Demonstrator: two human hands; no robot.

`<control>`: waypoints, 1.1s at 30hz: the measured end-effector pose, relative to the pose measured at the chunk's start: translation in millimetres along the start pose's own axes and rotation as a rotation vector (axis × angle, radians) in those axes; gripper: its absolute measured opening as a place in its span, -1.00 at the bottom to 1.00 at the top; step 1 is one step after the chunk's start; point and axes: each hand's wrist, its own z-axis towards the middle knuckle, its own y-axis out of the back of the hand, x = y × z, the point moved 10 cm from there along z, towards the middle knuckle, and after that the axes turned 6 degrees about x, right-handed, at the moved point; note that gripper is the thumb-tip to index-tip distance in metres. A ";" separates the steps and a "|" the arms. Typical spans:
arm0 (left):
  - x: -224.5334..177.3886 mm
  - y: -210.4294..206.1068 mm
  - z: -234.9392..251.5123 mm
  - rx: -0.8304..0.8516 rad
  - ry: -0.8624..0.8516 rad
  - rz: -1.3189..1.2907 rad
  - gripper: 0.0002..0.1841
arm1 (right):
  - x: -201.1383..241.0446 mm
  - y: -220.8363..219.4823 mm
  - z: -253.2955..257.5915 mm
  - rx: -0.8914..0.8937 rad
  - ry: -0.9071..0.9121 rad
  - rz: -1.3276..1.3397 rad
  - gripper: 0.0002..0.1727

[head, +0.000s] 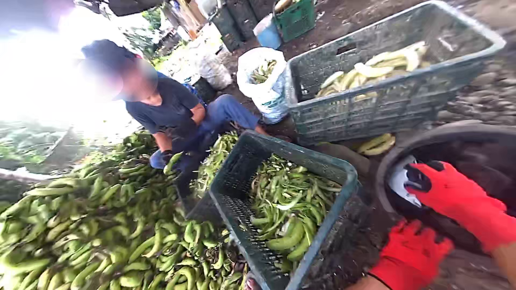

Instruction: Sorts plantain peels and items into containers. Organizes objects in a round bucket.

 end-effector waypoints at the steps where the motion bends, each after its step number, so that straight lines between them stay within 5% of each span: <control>1: 14.9 -0.9 -0.5 -0.084 -0.014 0.086 -0.55 | -15.3 17.1 -5.0 -0.081 -0.018 0.027 -0.53; 3: 24.9 -11.5 -3.4 -0.068 -0.016 0.151 -0.54 | -47.1 53.1 -33.1 -0.222 -0.163 0.021 -0.65; 6: 28.4 -32.3 3.3 0.122 0.007 0.115 -0.47 | -84.2 72.9 -60.3 -0.272 -0.390 -0.069 -0.57; 11: 22.9 -32.3 2.8 0.135 -0.006 0.120 -0.49 | 1.4 75.6 -69.3 -0.236 -0.175 -0.245 -0.28; 14: 21.0 -29.1 4.1 0.200 0.007 0.138 -0.46 | 56.8 16.8 -59.8 0.059 0.106 -0.265 -0.37; 16: 20.9 -30.5 5.2 0.206 0.002 0.126 -0.46 | 35.1 -35.1 -40.9 0.273 0.081 -0.367 -0.06; 19: 19.7 -35.3 4.1 0.210 -0.011 0.104 -0.45 | -8.7 -62.9 -14.2 0.289 -0.095 -0.471 0.23; 24: 13.9 -36.3 -2.0 0.152 0.014 0.038 -0.56 | -12.9 -85.4 15.8 0.116 -0.212 -0.419 -0.32; 30: 14.8 -25.8 8.8 0.175 0.061 -0.012 -0.56 | 2.4 -83.2 36.2 0.256 -0.202 -0.547 -0.47; 33: 8.7 -28.6 11.9 0.271 0.018 0.044 -0.46 | 5.9 -50.3 21.1 0.278 -0.219 -0.463 -0.21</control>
